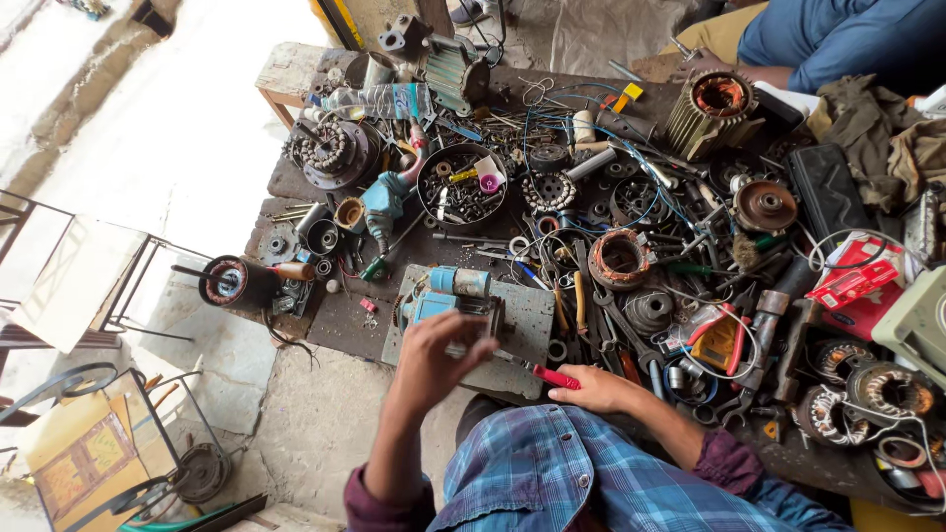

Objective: The person uses red pliers to repeatedly grip and pull a small metal pin or cotter from the shaft of a blue electric motor mounted on a workbench. The person adjusts grip and angle multiple times while attempting to extract the pin.

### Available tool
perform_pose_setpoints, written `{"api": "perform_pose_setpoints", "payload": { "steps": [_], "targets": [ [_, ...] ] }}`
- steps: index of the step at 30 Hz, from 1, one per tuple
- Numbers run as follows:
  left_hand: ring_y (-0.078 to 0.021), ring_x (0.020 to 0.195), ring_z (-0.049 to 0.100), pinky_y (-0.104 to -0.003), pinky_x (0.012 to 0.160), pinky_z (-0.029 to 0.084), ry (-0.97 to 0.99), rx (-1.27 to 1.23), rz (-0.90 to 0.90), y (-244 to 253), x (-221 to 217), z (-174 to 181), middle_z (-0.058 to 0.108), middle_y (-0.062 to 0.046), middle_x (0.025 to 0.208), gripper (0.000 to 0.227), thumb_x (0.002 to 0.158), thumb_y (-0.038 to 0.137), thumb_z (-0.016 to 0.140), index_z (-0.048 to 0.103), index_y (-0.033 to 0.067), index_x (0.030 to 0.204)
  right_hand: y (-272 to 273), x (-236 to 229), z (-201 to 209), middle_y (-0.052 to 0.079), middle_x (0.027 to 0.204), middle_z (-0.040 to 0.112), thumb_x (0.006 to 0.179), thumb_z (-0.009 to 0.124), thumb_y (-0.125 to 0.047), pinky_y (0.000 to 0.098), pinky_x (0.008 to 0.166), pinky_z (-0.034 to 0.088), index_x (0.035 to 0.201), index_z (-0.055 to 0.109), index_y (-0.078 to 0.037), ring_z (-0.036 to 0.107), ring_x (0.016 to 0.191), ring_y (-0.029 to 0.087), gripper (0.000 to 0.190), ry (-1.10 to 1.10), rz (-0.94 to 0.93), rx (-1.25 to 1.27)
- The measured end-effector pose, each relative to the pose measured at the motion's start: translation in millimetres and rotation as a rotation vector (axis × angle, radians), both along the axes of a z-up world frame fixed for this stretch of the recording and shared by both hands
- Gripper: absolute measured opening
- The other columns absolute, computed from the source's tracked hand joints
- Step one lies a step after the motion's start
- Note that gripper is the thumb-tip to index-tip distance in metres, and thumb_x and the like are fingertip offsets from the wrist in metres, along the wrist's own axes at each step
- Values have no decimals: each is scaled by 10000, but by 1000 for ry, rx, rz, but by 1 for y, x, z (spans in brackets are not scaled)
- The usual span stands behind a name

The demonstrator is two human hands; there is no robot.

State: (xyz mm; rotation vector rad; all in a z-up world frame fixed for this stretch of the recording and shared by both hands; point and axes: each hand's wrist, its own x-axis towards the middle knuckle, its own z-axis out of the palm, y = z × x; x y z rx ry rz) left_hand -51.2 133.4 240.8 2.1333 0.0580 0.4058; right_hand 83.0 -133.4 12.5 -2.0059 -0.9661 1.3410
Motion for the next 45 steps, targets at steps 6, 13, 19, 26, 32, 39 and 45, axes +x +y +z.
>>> {"api": "perform_pose_setpoints", "payload": {
  "steps": [6,13,19,26,32,39,45],
  "targets": [
    [-333,1146,594,-447,986,462,9,271,579,57,-23,-109,657,-146,1223,407,881,266,794,683,66,1218,1,9,-6,105,919,719,891,682,-536,386,818,539,1088,650,-94,698,890,235,485,-14,50,-12],
    [-361,1204,546,-461,1031,443,-133,221,426,89,-11,-159,607,-157,1290,477,895,260,772,618,52,1296,10,19,45,31,845,704,866,702,-550,330,737,507,1137,708,-156,675,810,148,478,-53,26,-244],
    [-400,1230,514,-500,1035,412,-177,221,288,101,1,-155,540,-200,1357,611,886,327,782,536,38,1365,14,-5,65,17,789,670,842,757,-513,319,707,517,1126,732,-152,646,746,132,460,45,-189,-358],
    [-363,1150,598,-475,980,472,-155,116,204,108,9,-161,597,-164,1331,553,871,366,767,605,55,1298,4,-40,46,-6,771,630,868,756,-477,305,687,512,967,698,-61,605,709,122,431,177,-350,-359],
    [-370,1112,634,-458,951,506,-197,106,223,112,15,-163,638,-187,1286,460,833,321,780,679,41,1185,2,-32,36,-7,803,641,873,736,-464,307,696,523,1017,685,-93,609,721,120,401,223,-334,-337],
    [-363,1180,651,-435,1003,515,-229,16,272,105,12,-160,658,-179,1299,395,860,264,754,708,46,1186,6,-24,36,16,830,640,908,687,-464,328,713,512,1092,645,-106,609,754,137,405,170,-168,-286],
    [-355,1194,639,-431,1019,494,-181,79,317,97,9,-162,655,-148,1323,334,920,284,711,714,58,1166,3,-42,29,101,902,703,915,687,-403,429,787,532,1127,611,-94,688,858,275,383,-187,-181,-182]
  ]
}}
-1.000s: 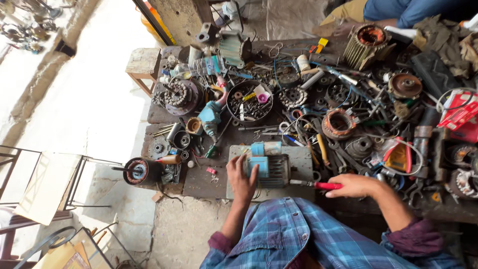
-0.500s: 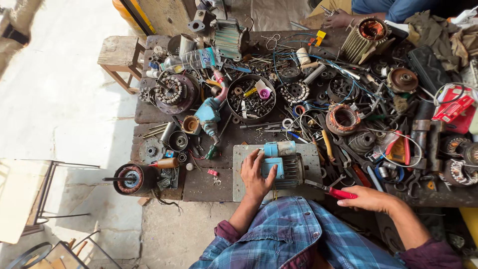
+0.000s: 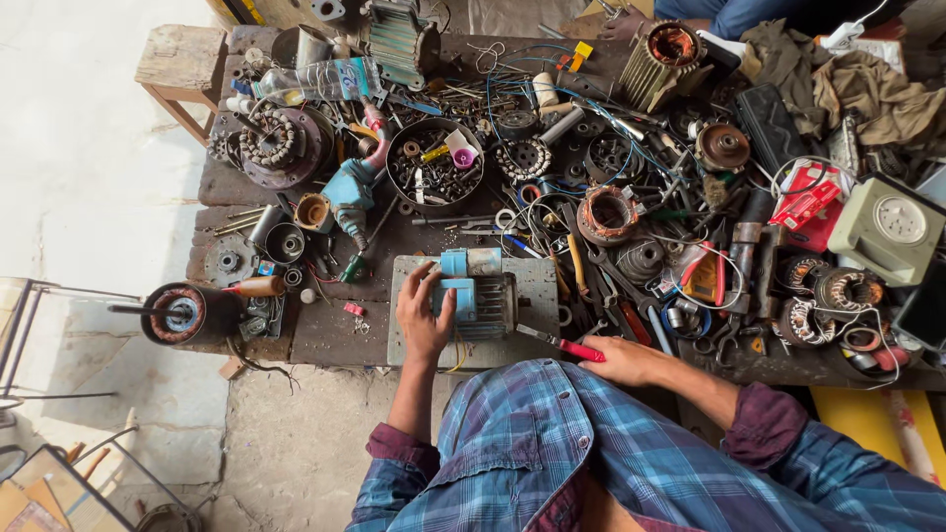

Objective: The person uses red pliers to repeatedly grip and pull a small metal pin or cotter from the shaft of a blue electric motor mounted on a workbench. The person adjusts grip and angle multiple times while attempting to extract the pin.

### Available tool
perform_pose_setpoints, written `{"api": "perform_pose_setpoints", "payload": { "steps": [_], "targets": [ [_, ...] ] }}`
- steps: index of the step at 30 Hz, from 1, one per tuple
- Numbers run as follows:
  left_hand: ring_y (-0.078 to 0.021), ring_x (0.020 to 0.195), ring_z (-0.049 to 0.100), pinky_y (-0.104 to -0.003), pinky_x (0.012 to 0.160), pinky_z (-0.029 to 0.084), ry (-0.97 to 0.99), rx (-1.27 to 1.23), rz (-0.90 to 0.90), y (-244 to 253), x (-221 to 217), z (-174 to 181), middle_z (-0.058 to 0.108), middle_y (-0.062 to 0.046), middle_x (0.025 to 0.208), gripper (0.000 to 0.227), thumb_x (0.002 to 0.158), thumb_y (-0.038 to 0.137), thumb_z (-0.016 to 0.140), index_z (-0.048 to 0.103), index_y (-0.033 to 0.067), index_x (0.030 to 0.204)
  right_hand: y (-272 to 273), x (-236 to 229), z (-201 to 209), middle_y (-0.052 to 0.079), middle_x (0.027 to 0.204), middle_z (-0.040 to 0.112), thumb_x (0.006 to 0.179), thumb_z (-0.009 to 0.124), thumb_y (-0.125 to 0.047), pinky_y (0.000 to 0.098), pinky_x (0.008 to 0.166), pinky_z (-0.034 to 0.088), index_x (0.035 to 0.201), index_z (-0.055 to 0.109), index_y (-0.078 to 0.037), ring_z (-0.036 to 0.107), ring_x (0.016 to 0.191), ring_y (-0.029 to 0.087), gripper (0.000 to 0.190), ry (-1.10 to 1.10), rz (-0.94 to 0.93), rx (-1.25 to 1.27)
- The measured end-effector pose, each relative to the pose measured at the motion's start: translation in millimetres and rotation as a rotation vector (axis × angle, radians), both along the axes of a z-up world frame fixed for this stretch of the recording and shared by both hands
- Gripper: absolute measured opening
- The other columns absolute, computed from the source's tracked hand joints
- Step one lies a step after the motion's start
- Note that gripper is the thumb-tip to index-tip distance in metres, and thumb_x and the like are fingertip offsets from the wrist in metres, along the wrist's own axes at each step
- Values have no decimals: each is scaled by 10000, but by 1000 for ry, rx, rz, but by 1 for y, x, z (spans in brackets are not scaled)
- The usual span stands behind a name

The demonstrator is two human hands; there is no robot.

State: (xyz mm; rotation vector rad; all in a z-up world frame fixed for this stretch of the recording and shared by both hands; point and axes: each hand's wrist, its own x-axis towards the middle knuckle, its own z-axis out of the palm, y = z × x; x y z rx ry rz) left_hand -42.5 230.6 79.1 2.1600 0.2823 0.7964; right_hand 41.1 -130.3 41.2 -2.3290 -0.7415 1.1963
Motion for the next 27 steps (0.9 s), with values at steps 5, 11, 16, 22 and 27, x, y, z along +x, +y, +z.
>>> {"api": "perform_pose_setpoints", "payload": {
  "steps": [5,11,16,22,27],
  "targets": [
    [-352,1217,618,-437,1034,474,55,24,11,-5,-3,1,644,-137,1342,339,955,275,678,690,47,1205,0,-21,-12,133,939,690,833,766,-323,468,805,551,1057,564,-67,707,866,320,396,-423,-30,27],
    [-340,1220,597,-470,1046,426,64,158,102,-13,-13,15,648,-131,1315,355,922,251,753,688,49,1206,9,-37,-20,142,942,683,785,778,-264,483,824,548,1075,565,-72,695,886,345,408,-493,-99,103],
    [-353,1270,561,-496,1081,408,-40,319,19,-33,-24,36,638,-137,1316,338,863,205,796,693,57,1149,6,-5,-3,165,979,690,770,763,-274,524,849,528,1085,601,-92,672,953,404,398,-464,-26,11],
    [-317,1154,608,-424,987,501,42,388,-668,-63,-6,57,672,-118,1214,501,737,279,857,694,67,1161,10,22,30,193,958,687,765,778,-313,525,855,529,1078,587,-54,672,956,414,449,-496,139,-32],
    [-332,1011,658,-438,857,545,376,565,-837,-119,33,32,685,-147,1059,735,678,497,875,625,20,1178,11,3,46,203,986,629,769,751,-237,574,894,490,1170,581,-32,670,838,403,481,-782,144,-39]
  ]
}}
